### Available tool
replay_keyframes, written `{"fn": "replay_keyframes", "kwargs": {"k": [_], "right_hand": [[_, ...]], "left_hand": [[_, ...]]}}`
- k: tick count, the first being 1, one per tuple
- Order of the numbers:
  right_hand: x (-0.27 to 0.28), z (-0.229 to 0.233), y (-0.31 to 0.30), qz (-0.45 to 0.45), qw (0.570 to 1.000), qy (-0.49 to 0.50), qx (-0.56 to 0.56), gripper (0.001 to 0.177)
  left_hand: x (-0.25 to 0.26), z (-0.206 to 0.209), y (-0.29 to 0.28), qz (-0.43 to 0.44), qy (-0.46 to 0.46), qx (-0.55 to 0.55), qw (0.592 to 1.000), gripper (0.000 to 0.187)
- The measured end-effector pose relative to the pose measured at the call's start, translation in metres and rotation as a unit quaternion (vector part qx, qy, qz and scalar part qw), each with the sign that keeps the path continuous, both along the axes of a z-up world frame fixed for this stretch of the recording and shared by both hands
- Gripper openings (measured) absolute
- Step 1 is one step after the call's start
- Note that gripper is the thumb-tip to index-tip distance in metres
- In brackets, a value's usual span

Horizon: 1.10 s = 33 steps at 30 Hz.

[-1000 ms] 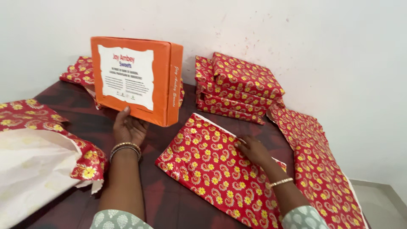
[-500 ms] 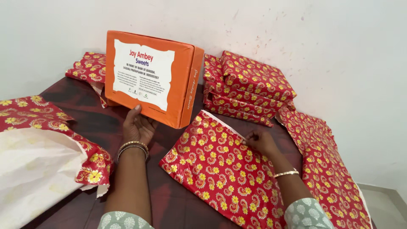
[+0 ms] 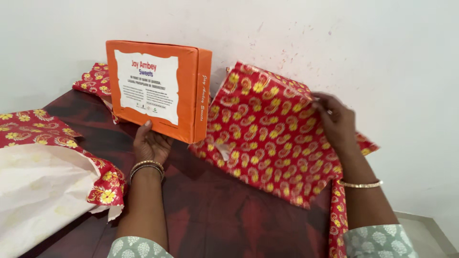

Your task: The person wraps rectangular sweet boxes with red floral wrapping paper. They place each box on the paper, fold the sides over, tuck the ends, and secure the package with small round stickers. Finished wrapped boxes are stacked on the table.

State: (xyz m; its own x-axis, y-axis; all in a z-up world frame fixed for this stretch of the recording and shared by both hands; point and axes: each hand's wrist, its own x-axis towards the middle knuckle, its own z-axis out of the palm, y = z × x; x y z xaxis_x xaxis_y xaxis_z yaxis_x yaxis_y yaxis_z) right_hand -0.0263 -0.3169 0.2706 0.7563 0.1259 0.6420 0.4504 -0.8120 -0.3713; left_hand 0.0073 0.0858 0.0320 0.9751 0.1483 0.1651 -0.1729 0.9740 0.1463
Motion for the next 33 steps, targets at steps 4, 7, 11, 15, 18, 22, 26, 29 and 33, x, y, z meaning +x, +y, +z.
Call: {"fn": "replay_keyframes", "kwargs": {"k": [4,7,11,15,18,22,26,29,33], "right_hand": [[-0.017,0.027,0.012,0.007,0.983,-0.150,-0.101,0.010],[-0.024,0.029,0.023,-0.010,0.961,-0.215,-0.176,0.007],[-0.023,0.024,0.030,-0.055,0.926,-0.302,-0.218,0.005],[-0.008,0.021,0.034,-0.094,0.912,-0.296,-0.266,0.002],[0.000,0.020,0.028,-0.097,0.919,-0.291,-0.248,0.002],[-0.026,0.025,-0.005,-0.062,0.941,-0.275,-0.189,0.004],[-0.117,0.004,-0.040,-0.027,0.983,-0.080,-0.164,0.012],[-0.188,-0.031,-0.038,0.047,0.975,0.187,-0.112,0.018],[-0.256,-0.073,-0.013,0.057,0.928,0.351,-0.108,0.016]], "left_hand": [[-0.002,0.004,0.000,0.013,0.012,-0.006,1.000,0.064],[-0.003,0.004,-0.001,0.011,-0.001,-0.004,1.000,0.064],[-0.003,0.003,-0.001,0.012,0.018,-0.004,1.000,0.064],[-0.002,0.001,0.000,0.012,0.014,0.004,1.000,0.062],[0.000,0.000,0.000,0.014,0.016,0.007,1.000,0.060],[0.002,-0.001,0.001,0.008,0.018,0.015,1.000,0.058],[0.005,-0.004,-0.001,0.005,0.016,0.018,1.000,0.055],[0.007,-0.006,-0.004,0.010,0.009,0.055,0.998,0.051],[0.007,-0.011,-0.006,-0.012,0.000,0.071,0.997,0.046]]}}
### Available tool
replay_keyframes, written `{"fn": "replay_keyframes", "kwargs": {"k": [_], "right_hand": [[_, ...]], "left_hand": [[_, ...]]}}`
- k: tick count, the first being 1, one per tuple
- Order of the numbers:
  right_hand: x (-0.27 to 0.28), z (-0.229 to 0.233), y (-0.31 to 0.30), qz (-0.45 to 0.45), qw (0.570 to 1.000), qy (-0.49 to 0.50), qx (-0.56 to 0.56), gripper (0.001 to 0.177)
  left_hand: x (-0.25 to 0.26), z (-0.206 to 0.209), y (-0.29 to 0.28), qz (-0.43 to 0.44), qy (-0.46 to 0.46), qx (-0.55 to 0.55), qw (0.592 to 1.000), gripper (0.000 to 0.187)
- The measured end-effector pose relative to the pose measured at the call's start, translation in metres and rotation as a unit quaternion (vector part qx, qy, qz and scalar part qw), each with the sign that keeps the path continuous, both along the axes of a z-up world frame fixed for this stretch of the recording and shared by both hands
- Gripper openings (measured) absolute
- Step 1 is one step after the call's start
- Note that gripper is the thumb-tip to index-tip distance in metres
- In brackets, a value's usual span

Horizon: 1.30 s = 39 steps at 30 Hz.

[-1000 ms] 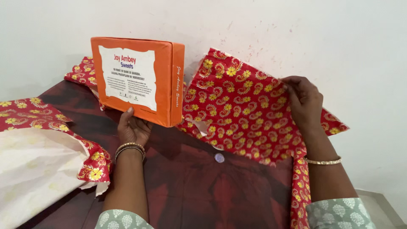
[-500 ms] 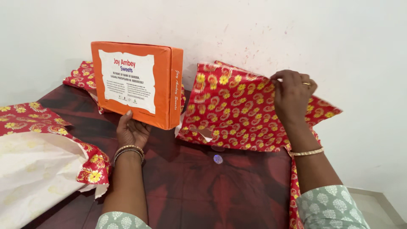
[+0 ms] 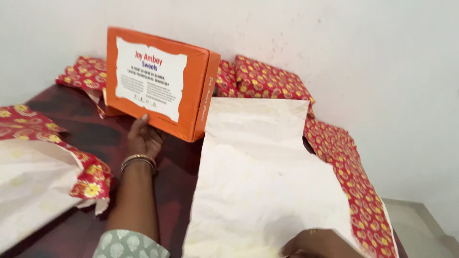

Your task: The person wraps rectangular sweet boxes with red floral wrapping paper. They place each box on the paper, fold the sides over, tuck the ends, and secure the package with small round stickers. Finished wrapped boxes are stacked on the table.

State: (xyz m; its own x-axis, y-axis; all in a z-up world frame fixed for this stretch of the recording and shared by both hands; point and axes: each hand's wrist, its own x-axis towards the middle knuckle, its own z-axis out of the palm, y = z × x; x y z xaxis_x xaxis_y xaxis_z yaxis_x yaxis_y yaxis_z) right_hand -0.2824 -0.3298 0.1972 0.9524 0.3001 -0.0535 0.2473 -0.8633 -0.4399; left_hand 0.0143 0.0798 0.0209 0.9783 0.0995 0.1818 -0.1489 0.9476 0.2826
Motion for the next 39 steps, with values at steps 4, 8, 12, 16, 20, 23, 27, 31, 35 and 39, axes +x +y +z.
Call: {"fn": "replay_keyframes", "kwargs": {"k": [4,8,12,16,20,23,27,31,35,39], "right_hand": [[0.016,-0.014,0.023,0.142,0.989,0.024,-0.019,0.024],[0.050,-0.024,0.034,0.210,0.977,-0.001,-0.018,0.034],[0.112,-0.052,0.023,0.165,0.985,-0.038,0.017,0.043],[0.185,-0.104,0.001,0.054,0.990,-0.106,-0.073,0.050],[0.262,-0.137,-0.022,0.001,0.982,-0.160,-0.096,0.044],[0.317,-0.157,-0.030,-0.062,0.985,-0.136,-0.082,0.044],[0.377,-0.174,-0.041,-0.111,0.977,-0.137,-0.118,0.057],[0.408,-0.173,-0.051,-0.097,0.991,-0.090,-0.031,0.064],[0.385,-0.154,-0.036,-0.131,0.986,-0.086,-0.060,0.047],[0.329,-0.111,0.004,-0.120,0.958,-0.253,-0.055,0.032]], "left_hand": [[-0.003,-0.001,0.002,-0.010,0.009,0.044,0.999,0.045],[-0.008,0.000,-0.001,-0.022,0.000,0.070,0.997,0.047],[-0.009,0.002,-0.004,-0.040,0.003,0.099,0.994,0.056],[-0.010,0.000,-0.008,-0.034,0.018,0.116,0.992,0.060],[-0.010,0.004,-0.010,-0.032,0.011,0.098,0.995,0.061],[-0.009,0.006,-0.008,-0.043,0.035,0.103,0.993,0.059],[-0.005,0.005,-0.010,-0.032,0.034,0.075,0.996,0.059],[0.001,-0.001,-0.011,-0.037,0.031,0.061,0.997,0.060],[0.003,-0.006,-0.012,-0.048,0.031,0.067,0.996,0.060],[0.000,-0.002,-0.012,-0.042,0.016,0.075,0.996,0.060]]}}
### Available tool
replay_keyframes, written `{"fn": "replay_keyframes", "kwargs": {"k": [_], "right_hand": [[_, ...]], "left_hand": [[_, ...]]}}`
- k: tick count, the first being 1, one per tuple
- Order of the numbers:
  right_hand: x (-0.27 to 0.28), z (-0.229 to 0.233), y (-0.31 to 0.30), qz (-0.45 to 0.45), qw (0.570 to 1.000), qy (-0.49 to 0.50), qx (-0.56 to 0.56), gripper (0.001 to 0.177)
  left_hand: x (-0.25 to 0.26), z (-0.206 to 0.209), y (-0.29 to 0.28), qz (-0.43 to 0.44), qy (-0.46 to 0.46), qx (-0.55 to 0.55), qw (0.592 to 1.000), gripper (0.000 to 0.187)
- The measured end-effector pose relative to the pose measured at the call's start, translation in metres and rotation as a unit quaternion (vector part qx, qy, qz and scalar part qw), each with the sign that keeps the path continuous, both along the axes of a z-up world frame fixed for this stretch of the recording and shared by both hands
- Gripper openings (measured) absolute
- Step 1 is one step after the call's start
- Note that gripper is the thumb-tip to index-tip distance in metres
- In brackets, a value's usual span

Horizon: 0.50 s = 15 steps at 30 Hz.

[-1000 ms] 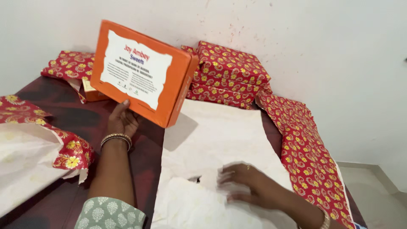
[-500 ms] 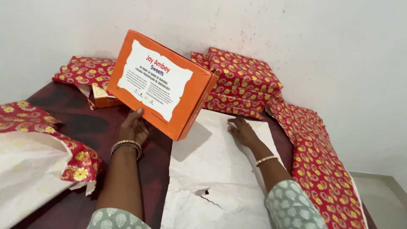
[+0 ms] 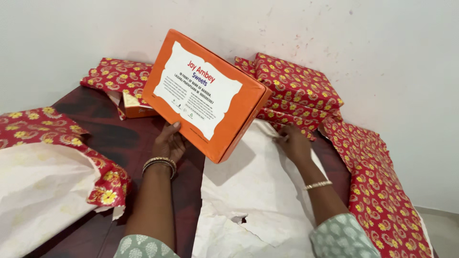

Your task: The person wraps rectangular sweet boxes with red floral wrapping paper. They place each box on the paper, fold the sides over, tuck the ends, and secure the package with small round stickers. Finished wrapped boxes are stacked on the table.

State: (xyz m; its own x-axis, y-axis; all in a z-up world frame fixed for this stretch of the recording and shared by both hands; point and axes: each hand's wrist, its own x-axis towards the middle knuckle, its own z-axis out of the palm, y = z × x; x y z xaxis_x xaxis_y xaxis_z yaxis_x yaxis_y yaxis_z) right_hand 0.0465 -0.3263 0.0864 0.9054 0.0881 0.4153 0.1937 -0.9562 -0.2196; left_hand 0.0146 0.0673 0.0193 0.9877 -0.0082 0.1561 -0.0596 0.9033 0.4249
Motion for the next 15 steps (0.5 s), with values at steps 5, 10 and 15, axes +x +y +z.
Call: {"fn": "replay_keyframes", "kwargs": {"k": [5,10,15], "right_hand": [[-0.054,0.059,0.029,0.034,0.980,-0.194,0.010,0.018],[-0.032,0.096,0.042,0.068,0.958,-0.277,0.023,0.017],[0.021,0.102,0.055,0.088,0.948,-0.298,0.074,0.014]], "left_hand": [[-0.005,0.001,0.002,0.004,-0.008,-0.019,1.000,0.058],[-0.003,0.001,0.006,0.015,0.021,-0.063,0.998,0.055],[0.001,-0.005,0.008,0.006,-0.003,-0.087,0.996,0.054]]}}
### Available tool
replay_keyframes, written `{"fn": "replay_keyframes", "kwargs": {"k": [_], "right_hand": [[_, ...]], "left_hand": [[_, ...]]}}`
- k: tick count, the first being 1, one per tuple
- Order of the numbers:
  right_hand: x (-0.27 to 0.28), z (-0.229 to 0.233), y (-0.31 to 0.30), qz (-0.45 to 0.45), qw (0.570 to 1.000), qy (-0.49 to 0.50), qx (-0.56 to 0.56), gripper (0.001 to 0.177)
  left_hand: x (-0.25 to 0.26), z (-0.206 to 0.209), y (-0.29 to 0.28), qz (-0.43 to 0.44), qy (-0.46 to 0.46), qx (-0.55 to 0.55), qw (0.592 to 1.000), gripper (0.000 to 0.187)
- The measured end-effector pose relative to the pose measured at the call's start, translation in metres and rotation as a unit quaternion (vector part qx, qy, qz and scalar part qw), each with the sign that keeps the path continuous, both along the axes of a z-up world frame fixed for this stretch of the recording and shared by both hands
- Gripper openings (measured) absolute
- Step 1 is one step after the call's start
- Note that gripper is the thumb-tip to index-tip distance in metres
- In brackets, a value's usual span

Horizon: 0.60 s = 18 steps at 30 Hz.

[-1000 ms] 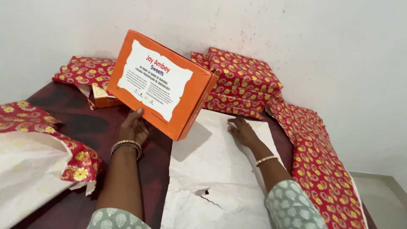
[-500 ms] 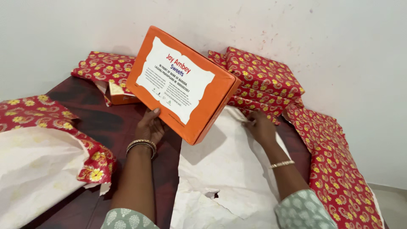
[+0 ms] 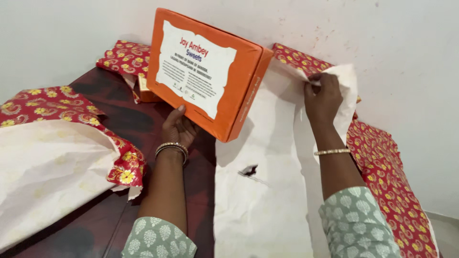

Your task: The person wraps rectangular sweet boxes with red floral wrapping paper. They place each box on the paper, fold the sides over, tuck the ends, and secure the package with small round stickers. Finished wrapped boxes are stacked on the table.

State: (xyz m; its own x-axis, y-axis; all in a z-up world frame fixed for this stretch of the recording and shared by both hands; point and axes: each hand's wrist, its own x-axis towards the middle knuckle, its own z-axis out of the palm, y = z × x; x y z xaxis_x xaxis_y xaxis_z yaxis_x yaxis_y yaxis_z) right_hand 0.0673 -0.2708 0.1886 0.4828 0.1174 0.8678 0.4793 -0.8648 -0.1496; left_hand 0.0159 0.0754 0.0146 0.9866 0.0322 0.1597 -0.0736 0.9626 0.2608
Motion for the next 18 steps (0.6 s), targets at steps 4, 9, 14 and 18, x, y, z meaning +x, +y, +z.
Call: {"fn": "replay_keyframes", "kwargs": {"k": [4,9,14,18], "right_hand": [[0.025,-0.001,0.015,0.095,0.995,0.016,0.023,0.032],[0.011,-0.010,0.024,0.080,0.991,0.093,-0.057,0.065],[-0.049,-0.023,0.004,0.070,0.976,0.139,-0.155,0.049],[-0.107,-0.050,-0.015,0.228,0.883,0.389,0.130,0.061]], "left_hand": [[0.004,0.002,-0.002,0.001,0.013,0.015,1.000,0.054],[-0.001,0.009,-0.007,0.005,0.018,0.045,0.999,0.061],[-0.006,0.016,-0.011,-0.008,-0.011,0.081,0.997,0.065],[-0.008,0.017,-0.018,-0.023,-0.050,0.124,0.991,0.066]]}}
